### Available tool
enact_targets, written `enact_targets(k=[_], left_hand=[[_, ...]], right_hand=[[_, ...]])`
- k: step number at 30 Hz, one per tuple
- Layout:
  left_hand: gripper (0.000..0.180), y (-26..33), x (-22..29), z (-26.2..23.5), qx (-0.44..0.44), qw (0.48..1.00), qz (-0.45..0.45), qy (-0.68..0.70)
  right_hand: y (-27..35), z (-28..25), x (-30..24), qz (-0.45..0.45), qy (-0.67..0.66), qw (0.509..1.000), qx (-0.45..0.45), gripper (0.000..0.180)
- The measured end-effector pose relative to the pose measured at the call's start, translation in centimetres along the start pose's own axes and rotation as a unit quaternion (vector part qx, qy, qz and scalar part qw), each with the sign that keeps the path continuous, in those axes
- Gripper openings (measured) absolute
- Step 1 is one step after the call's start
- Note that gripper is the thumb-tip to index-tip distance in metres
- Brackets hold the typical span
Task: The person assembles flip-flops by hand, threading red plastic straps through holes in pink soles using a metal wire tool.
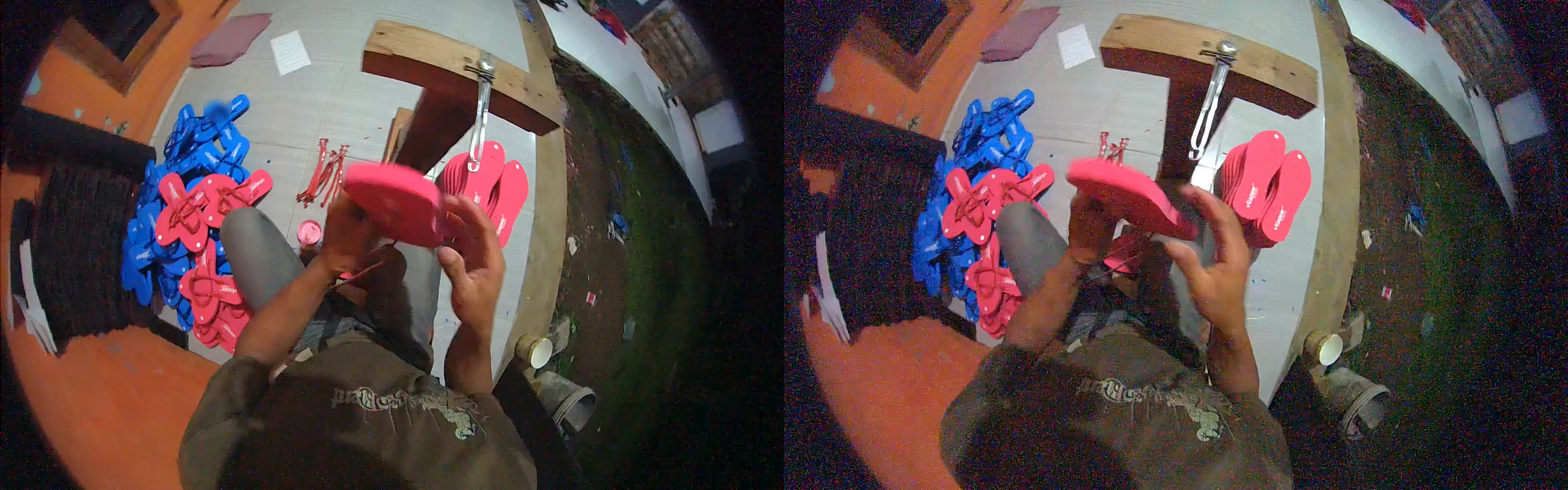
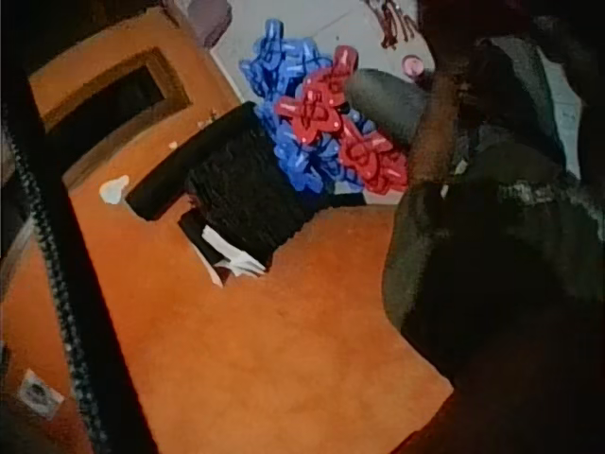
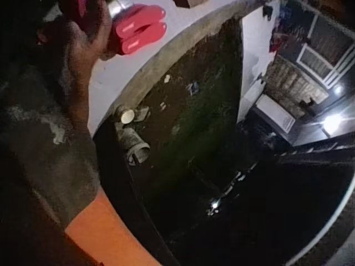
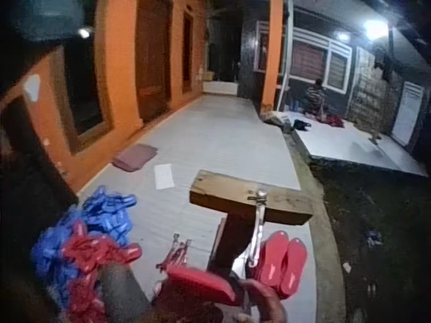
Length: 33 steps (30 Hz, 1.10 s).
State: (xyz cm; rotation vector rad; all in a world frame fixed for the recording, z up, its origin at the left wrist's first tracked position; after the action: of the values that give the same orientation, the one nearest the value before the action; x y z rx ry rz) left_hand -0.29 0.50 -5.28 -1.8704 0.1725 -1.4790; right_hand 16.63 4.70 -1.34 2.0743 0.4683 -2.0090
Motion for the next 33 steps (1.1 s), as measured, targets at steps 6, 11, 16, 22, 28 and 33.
enact_targets(k=[6,11,16,22,28,33], left_hand=[[0.024,-4.6,3.3,2.4,-0.098,0.96,0.245,0.098],[0.02,-8.9,4.2,2.2,-0.19,0.913,0.343,0.11],[0.02,-10.3,3.8,1.9,-0.199,0.915,0.339,0.091],[0.021,-11.1,2.8,2.1,-0.205,0.916,0.327,0.111],[0.029,-10.8,2.6,2.2,-0.182,0.932,0.296,0.107],[0.048,-10.3,5.2,2.6,-0.065,0.992,0.094,-0.057]], right_hand=[[-2.2,-0.8,-0.7,-0.158,-0.088,0.983,-0.029,0.023],[-5.4,-2.4,-1.9,-0.276,-0.1,0.954,-0.051,0.024],[-6.5,-1.8,-1.3,-0.291,-0.099,0.951,-0.031,0.024],[-7.4,-1.9,-1.4,-0.288,-0.09,0.953,-0.038,0.023],[-7.0,-1.6,-1.5,-0.261,-0.078,0.962,0.0,0.027],[-5.2,-1.2,-3.9,-0.06,-0.124,0.981,0.133,0.054]])
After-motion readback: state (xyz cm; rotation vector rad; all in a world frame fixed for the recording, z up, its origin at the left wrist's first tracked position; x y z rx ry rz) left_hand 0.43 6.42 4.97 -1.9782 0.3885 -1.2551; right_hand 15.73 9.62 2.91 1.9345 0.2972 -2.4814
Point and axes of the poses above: each hand's wrist, its own y-axis away from the middle knuckle, its own z-axis out of the palm, x = y × z, the point moved 2 cm from there along -y, towards the middle knuckle, and after that the axes turned 12 degrees about z, right-handed, at the moved point
